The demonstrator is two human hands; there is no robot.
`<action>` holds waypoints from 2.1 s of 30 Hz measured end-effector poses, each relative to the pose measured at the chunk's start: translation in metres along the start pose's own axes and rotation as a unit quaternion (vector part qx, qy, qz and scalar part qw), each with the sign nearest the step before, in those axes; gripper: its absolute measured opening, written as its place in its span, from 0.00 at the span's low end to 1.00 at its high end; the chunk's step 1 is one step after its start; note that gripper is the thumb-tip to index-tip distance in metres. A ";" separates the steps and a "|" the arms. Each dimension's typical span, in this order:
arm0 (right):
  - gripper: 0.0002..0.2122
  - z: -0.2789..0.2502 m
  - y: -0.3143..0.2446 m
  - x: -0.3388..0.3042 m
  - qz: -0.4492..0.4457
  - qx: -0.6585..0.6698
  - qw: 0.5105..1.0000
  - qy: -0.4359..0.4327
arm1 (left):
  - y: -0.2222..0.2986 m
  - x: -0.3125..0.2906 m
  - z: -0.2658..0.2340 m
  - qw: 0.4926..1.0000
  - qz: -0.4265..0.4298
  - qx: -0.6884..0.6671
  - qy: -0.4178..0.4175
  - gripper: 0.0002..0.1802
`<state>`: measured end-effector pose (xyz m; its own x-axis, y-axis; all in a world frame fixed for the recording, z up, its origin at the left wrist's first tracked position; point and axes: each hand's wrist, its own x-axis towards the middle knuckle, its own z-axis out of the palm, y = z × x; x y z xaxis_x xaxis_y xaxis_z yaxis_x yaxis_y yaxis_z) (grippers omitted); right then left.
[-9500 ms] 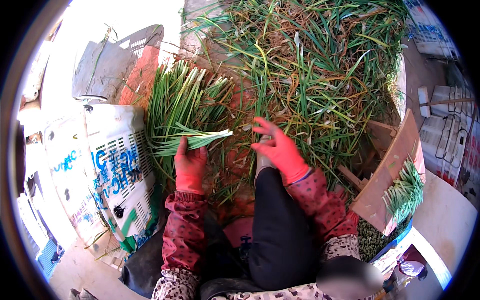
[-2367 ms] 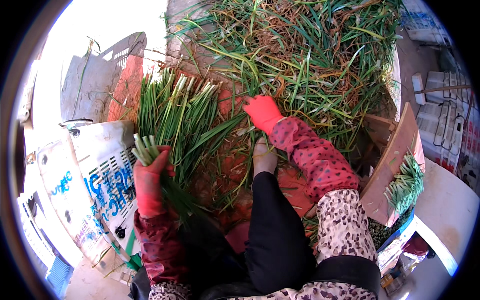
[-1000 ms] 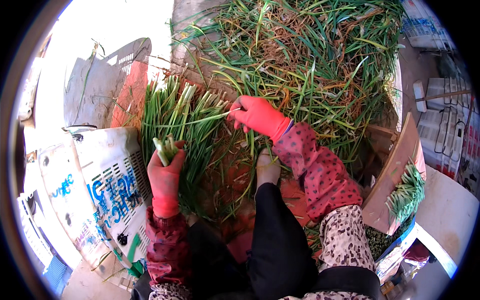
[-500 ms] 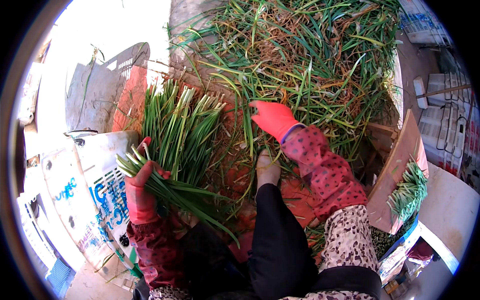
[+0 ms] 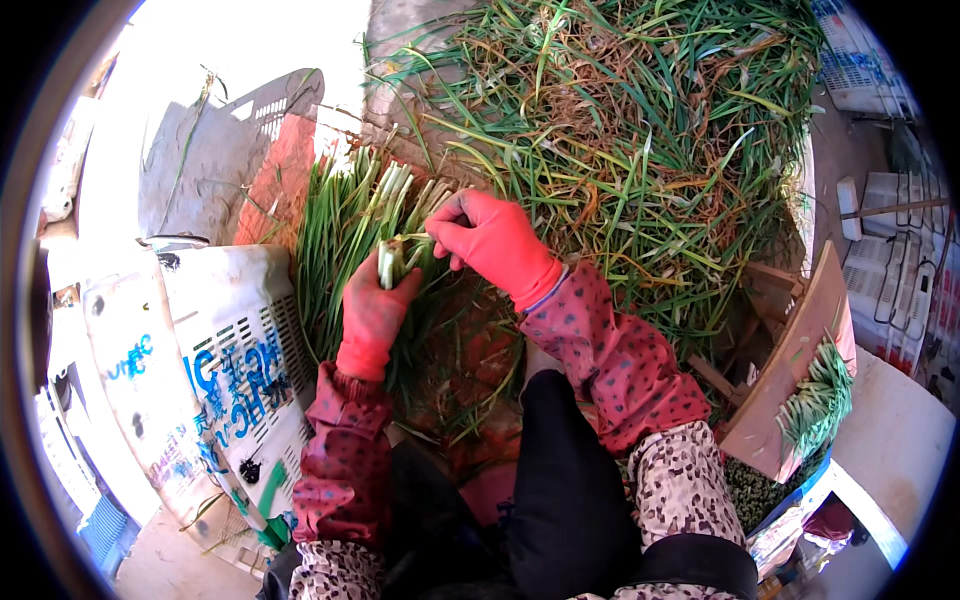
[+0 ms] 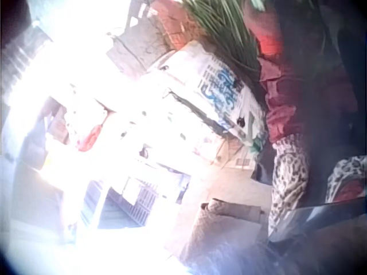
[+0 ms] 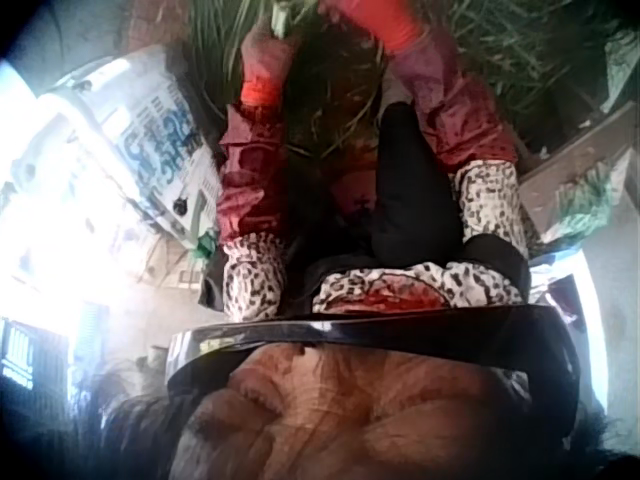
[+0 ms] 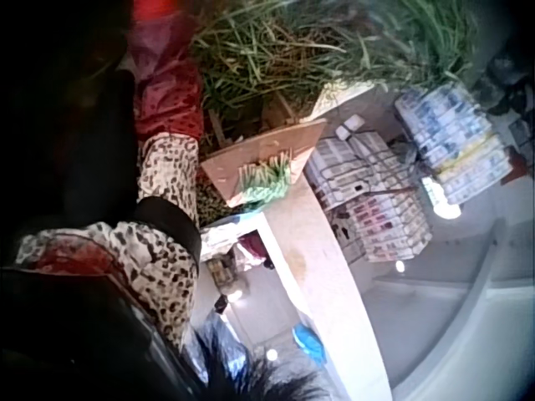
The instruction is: The person sorts bundles of chives by hand, stripping off loose or yellowed leaves and aligning the stems one bundle at a time.
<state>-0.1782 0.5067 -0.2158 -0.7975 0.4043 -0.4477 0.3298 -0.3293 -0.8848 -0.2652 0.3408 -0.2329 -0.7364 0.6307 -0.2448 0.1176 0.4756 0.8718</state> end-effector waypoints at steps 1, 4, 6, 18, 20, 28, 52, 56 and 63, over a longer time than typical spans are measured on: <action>0.06 0.004 -0.001 -0.002 0.006 0.008 1.000 -0.011 | 0.001 0.001 0.005 0.999 -0.036 -0.027 -0.011 0.18; 0.08 -0.004 0.006 0.000 -0.023 0.023 0.998 -0.050 | 0.003 0.004 0.007 0.992 -0.069 -0.104 -0.024 0.16; 0.09 -0.004 0.026 0.000 -0.108 0.042 0.990 -0.084 | 0.001 0.003 0.006 0.990 -0.068 -0.116 -0.032 0.15; 0.08 -0.032 0.020 -0.024 -0.277 -0.366 0.888 -0.024 | 0.046 0.002 -0.040 0.913 -0.267 -0.222 -0.215 0.11; 0.10 -0.011 0.015 -0.029 -0.027 -0.011 0.989 -0.146 | 0.038 0.003 -0.040 0.894 -0.275 -0.263 -0.236 0.14; 0.11 0.007 0.041 -0.031 0.028 -0.092 0.958 -0.270 | 0.009 -0.018 -0.039 0.862 -0.357 -0.261 -0.247 0.14; 0.16 -0.165 0.002 -0.026 0.044 -0.628 0.751 0.201 | 0.016 -0.025 -0.081 0.894 -0.235 -0.366 -0.112 0.23; 0.22 -0.072 -0.019 -0.035 -0.184 -0.355 0.912 0.090 | 0.025 -0.028 -0.049 0.885 -0.266 -0.351 -0.153 0.18; 0.21 -0.013 0.051 -0.001 -0.125 -0.024 0.989 -0.080 | 0.036 -0.021 -0.038 0.881 -0.258 -0.371 -0.141 0.12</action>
<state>-0.1543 0.5012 -0.2623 -0.9259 0.3260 -0.1907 0.1323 -0.1928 -0.9723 -0.2708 0.3212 -0.1803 -0.3577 0.6248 -0.6941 -0.7297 0.2769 0.6252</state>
